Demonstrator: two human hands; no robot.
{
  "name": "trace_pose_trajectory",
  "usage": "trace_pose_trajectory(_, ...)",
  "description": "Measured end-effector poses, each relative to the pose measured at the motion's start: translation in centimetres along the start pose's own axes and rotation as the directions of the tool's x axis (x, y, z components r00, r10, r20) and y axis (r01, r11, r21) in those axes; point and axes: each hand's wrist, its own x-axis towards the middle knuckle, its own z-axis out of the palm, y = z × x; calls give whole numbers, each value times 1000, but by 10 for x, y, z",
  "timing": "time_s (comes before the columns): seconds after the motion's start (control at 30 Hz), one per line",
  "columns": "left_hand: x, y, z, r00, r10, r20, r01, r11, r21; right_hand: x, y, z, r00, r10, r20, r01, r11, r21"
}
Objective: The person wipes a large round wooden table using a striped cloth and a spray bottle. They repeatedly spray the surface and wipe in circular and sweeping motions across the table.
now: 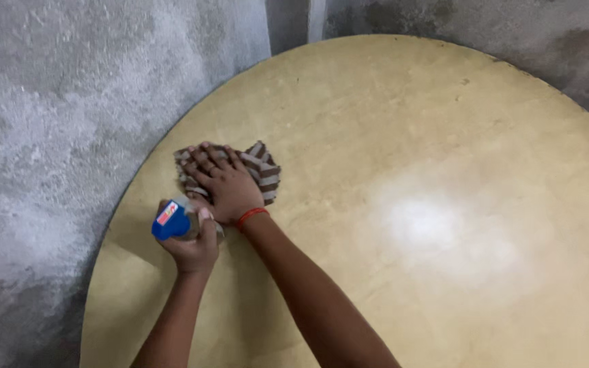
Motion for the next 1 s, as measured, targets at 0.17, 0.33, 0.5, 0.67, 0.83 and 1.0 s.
trace_pose_trajectory(0.17,-16,11,-16,996,-80,31,76,992,102,-19,-17,-14,993,57,102,-52,997,-56)
trace_pose_trajectory(0.33,-64,38,-76,990,92,108,-115,965,237,-45,-30,-29,978,97,184,-88,995,-56)
trace_pose_trajectory(0.5,-135,69,-143,998,-31,45,19,972,235,-19,-33,0,976,217,29,-212,970,-118)
trace_pose_trajectory(0.67,-158,82,-153,996,-90,-3,87,951,297,-10,-92,14,949,156,274,-141,987,-75)
trace_pose_trajectory(0.83,-156,81,-150,999,35,-40,-23,965,263,-32,-134,11,940,-298,165,289,954,73)
trace_pose_trajectory(1.0,-162,85,-150,995,-1,-98,18,985,173,-46,-146,8,887,-402,225,392,916,92)
